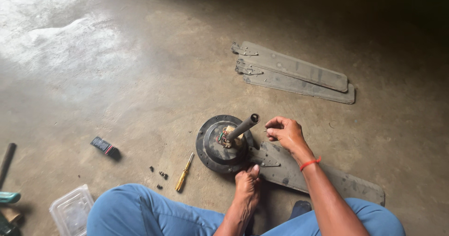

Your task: The person sits on the floor and assembles an electric fan by attaching a fan blade to the motor housing using a screwdriver and screws. They align the blade, insert screws, and tighten them to secure the blade in place.

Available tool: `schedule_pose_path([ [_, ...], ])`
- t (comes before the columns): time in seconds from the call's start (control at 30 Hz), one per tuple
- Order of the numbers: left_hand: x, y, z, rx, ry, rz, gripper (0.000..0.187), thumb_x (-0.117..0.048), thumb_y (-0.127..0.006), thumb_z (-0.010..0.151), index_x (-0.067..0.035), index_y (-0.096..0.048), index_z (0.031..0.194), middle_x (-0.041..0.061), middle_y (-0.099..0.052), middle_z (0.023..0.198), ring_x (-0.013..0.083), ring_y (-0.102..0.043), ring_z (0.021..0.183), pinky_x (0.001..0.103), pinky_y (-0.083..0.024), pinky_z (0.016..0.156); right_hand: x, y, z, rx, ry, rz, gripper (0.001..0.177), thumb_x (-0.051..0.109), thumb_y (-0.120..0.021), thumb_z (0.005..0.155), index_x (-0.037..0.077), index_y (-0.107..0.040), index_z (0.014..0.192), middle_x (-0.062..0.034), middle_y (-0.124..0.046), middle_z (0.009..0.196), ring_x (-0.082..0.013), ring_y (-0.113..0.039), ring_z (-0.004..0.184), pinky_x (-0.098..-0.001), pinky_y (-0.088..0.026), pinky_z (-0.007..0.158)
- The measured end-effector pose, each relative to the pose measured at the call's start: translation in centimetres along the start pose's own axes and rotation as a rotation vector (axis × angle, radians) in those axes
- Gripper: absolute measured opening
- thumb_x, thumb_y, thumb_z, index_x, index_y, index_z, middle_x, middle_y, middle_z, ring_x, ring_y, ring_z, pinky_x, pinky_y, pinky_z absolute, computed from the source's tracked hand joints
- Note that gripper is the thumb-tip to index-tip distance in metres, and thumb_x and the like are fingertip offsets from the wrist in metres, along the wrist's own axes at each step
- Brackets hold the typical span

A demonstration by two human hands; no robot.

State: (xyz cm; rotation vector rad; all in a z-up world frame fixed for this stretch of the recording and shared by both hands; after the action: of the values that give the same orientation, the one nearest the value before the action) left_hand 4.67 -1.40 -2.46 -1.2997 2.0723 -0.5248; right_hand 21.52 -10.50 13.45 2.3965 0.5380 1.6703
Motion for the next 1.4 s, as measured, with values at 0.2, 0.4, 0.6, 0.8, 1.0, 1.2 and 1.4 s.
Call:
schedule_pose_path([
  [0.2, 0.3, -0.9, 0.8, 0.032, -0.011, -0.032, 0.024, -0.003, -0.078, 0.085, -0.006, -0.06, 0.1, 0.0, -0.063, 0.081, 0.0099, -0.046, 0.059, 0.027, -0.034, 0.051, 2.2, -3.8, -4.5, -0.042, 0.178, -0.395, 0.019, -0.001, -0.078, 0.075, 0.006, -0.077, 0.093, -0.0052, -0.08, 0.084, -0.0135, -0.076, 0.081, -0.0286, -0.06, 0.074],
  [0.4, -0.1, -1.5, 0.1, 0.022, 0.018, 0.04, 0.02, -0.01, -0.077, 0.09, -0.003, -0.063, 0.102, 0.001, -0.059, 0.078, 0.0113, -0.046, 0.056, 0.028, -0.036, 0.049, 2.5, -4.7, -5.9, -0.084, 0.259, -0.438, 0.017, -0.002, -0.074, 0.075, 0.005, -0.072, 0.091, -0.0094, -0.079, 0.085, -0.0185, -0.079, 0.082, -0.0329, -0.061, 0.075],
  [0.6, 0.2, -3.2, -0.5, 0.168, -0.033, 0.022, 0.026, -0.007, -0.067, 0.093, 0.004, -0.064, 0.117, 0.005, -0.069, 0.099, 0.0118, -0.061, 0.085, 0.028, -0.051, 0.078, 1.9, -4.4, -5.5, -0.129, 0.26, -0.486, 0.015, 0.001, -0.074, 0.077, 0.006, -0.073, 0.092, -0.0096, -0.078, 0.085, -0.0207, -0.078, 0.082, -0.0342, -0.061, 0.076],
  [0.8, 1.5, -2.3, 0.9, -0.015, -0.041, 0.151, 0.039, -0.011, -0.066, 0.096, 0.008, -0.055, 0.128, 0.011, -0.069, 0.113, 0.0135, -0.063, 0.098, 0.028, -0.052, 0.087, 1.7, -4.5, -5.3, -0.125, 0.248, -0.485, 0.014, 0.003, -0.074, 0.078, 0.007, -0.072, 0.091, -0.009, -0.079, 0.085, -0.0206, -0.078, 0.082, -0.034, -0.061, 0.075],
  [1.0, 1.3, -2.2, 0.9, -0.053, -0.088, 0.252, 0.033, -0.012, -0.066, 0.096, 0.01, -0.061, 0.12, 0.011, -0.069, 0.105, 0.0136, -0.06, 0.09, 0.029, -0.051, 0.08, 2.6, -4.5, -5.6, -0.129, 0.312, -0.478, 0.014, 0.0, -0.074, 0.078, 0.005, -0.072, 0.091, -0.0097, -0.078, 0.086, -0.0213, -0.078, 0.083, -0.0341, -0.062, 0.074],
  [1.2, 0.7, -2.9, 0.4, -0.061, -0.058, 0.285, 0.018, -0.012, -0.065, 0.097, 0.006, -0.066, 0.103, 0.005, -0.064, 0.086, 0.0105, -0.051, 0.074, 0.029, -0.044, 0.064, 3.7, -4.8, -5.9, -0.113, 0.358, -0.483, 0.012, -0.003, -0.071, 0.08, 0.004, -0.069, 0.089, -0.01, -0.077, 0.085, -0.0213, -0.078, 0.083, -0.0342, -0.061, 0.072],
  [1.4, 0.8, -3.4, 0.4, -0.041, -0.045, 0.261, 0.014, -0.01, -0.064, 0.099, 0.003, -0.065, 0.096, 0.002, -0.06, 0.08, 0.0091, -0.048, 0.069, 0.028, -0.041, 0.059, 4.2, -5.0, -6.2, -0.106, 0.354, -0.478, 0.012, -0.004, -0.07, 0.08, 0.004, -0.068, 0.089, -0.0098, -0.078, 0.086, -0.021, -0.078, 0.084, -0.0342, -0.061, 0.073],
])
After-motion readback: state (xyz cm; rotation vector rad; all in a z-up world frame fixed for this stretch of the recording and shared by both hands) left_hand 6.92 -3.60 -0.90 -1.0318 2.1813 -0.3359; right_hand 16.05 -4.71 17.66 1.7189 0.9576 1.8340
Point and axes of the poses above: each hand's wrist, its own z-axis towards the middle knuckle, its own y-axis out of the back of the hand, x = y × z, the point moved 6 cm from there along z, towards the middle knuckle
